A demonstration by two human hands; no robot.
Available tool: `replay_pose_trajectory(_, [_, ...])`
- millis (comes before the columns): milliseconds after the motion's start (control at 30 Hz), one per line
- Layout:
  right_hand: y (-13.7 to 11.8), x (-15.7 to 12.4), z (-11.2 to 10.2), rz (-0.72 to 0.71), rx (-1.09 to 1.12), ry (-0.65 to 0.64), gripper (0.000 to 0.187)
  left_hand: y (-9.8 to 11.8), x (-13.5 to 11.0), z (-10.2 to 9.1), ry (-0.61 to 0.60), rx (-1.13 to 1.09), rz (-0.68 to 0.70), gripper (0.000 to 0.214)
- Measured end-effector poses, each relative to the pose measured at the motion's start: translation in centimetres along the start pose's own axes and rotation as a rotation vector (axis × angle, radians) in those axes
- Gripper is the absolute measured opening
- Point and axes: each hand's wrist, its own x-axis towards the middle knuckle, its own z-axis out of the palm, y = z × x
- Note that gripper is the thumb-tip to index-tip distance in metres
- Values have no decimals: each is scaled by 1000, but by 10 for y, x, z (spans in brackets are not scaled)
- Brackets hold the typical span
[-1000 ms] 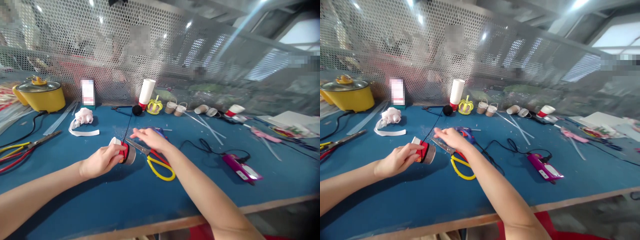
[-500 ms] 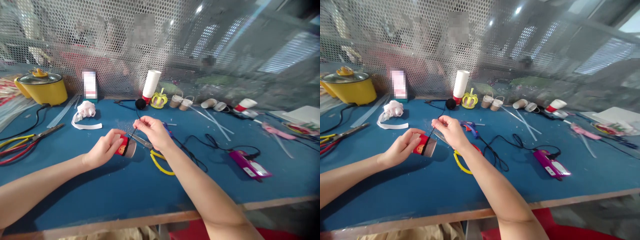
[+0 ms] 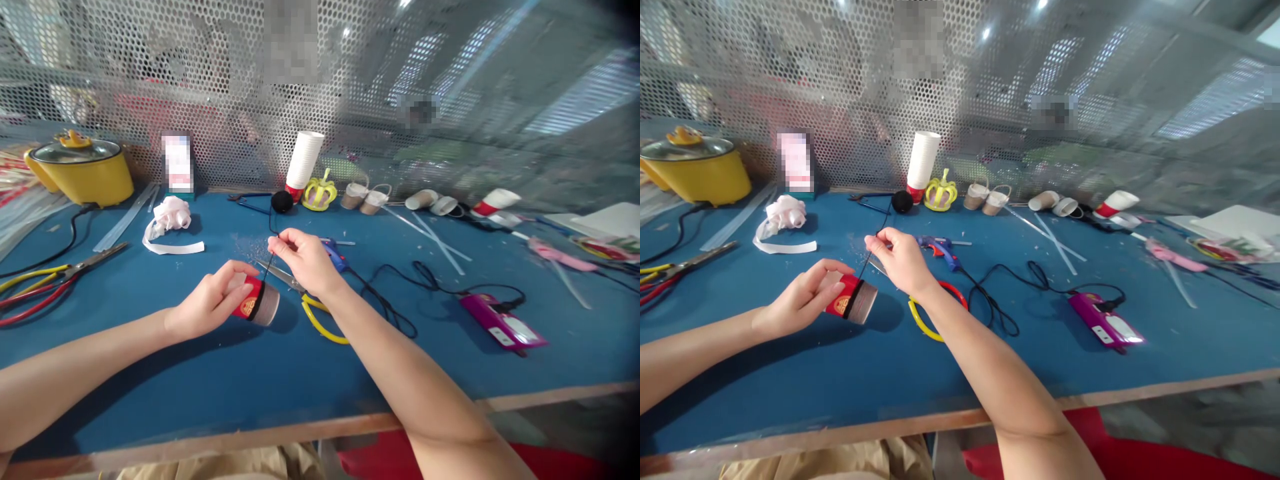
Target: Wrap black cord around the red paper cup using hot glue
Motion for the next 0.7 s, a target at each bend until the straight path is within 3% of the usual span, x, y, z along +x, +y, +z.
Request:
replay_pose_trajectory(300, [-2,-3,2,0,-54,-62,28,-2,-7,-1,53,-49,214,19])
replay_pose_trajectory(700, [-2,-6,7,58,-31,-168,24,-1,-9,-1,95,-48,383,22])
